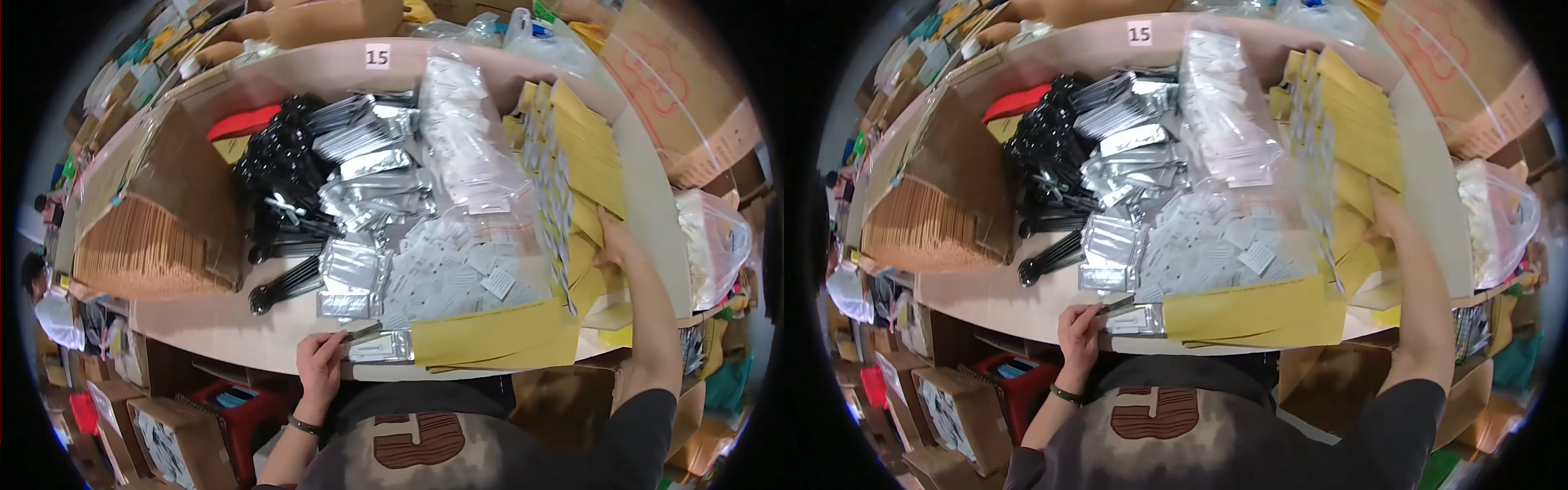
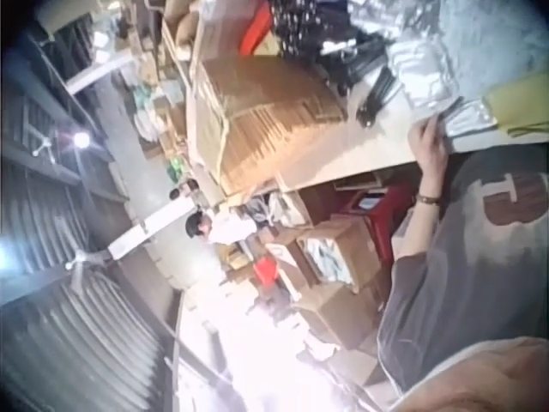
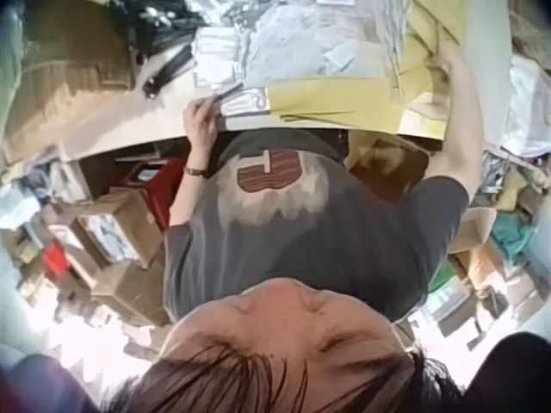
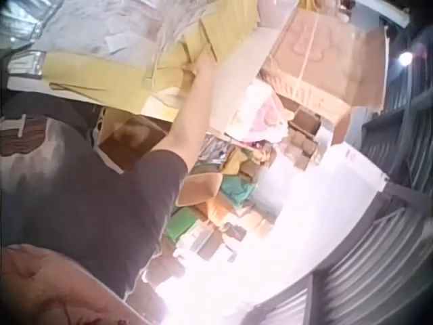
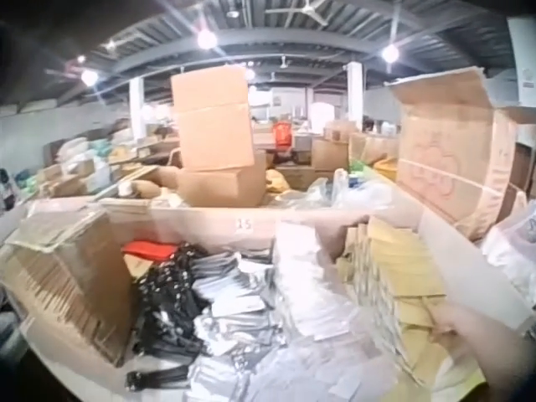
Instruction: Packing small silver and black pouches into yellow padded envelopes at a packing station.
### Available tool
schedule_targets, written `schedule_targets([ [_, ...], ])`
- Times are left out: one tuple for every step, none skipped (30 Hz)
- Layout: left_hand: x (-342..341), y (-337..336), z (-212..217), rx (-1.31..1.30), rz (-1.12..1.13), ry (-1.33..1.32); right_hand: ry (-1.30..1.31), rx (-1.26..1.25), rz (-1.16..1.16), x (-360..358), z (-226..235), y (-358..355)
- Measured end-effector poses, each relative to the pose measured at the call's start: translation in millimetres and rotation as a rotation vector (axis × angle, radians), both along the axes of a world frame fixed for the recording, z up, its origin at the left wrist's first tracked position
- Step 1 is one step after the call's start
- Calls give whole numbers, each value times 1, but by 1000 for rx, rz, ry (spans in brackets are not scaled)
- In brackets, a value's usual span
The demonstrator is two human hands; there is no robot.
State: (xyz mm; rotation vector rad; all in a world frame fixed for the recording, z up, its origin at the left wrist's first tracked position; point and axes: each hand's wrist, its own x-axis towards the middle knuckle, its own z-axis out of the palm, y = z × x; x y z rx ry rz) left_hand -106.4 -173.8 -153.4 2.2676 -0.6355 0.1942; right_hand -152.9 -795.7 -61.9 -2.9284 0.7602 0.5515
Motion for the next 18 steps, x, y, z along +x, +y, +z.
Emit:
schedule_targets([
  [0, 3, 7, 15, -5, -10, 91, -53, -39, 4, 21, 32],
  [-2, 3, 17, 28, -20, -19, 101, -54, -29, 3, 44, 59],
  [-4, 6, 24, 35, -3, -12, 73, -85, 16, 7, 62, 86],
  [-5, 10, 31, 89, -38, -42, 42, -114, 61, 11, 66, 113],
  [-5, 14, 34, 135, -71, -71, -159, 45, 209, 11, 58, 147],
  [-5, 19, 33, 140, -51, -67, -360, 216, 357, 8, 44, 185],
  [0, 19, 31, 125, -110, -3, -377, 529, 442, -4, 26, 223],
  [7, 16, 28, 113, -172, 55, -416, 647, 581, -5, 7, 269],
  [14, 12, 23, 103, -169, 42, -417, 532, 809, -7, -5, 301],
  [20, 5, 16, 92, -251, 124, -506, 601, 839, -9, -30, 316],
  [25, -3, 13, 85, -337, 205, -596, 671, 864, -10, -50, 326],
  [28, -12, 19, 86, -339, 194, -606, 665, 867, -10, -58, 337],
  [28, -24, 30, 92, -401, 149, -635, 705, 793, -11, -62, 345],
  [28, -34, 38, 97, -465, 99, -665, 741, 717, -11, -62, 354],
  [27, -37, 39, 101, -492, 153, -717, 619, 798, -11, -56, 364],
  [29, -37, 46, 199, -489, 81, -742, 455, 869, -14, -71, 369],
  [37, -25, 49, 287, -519, 125, -707, 322, 969, -11, -73, 371],
  [46, -8, 50, 257, -468, -91, -645, 217, 1049, -9, -68, 376],
])
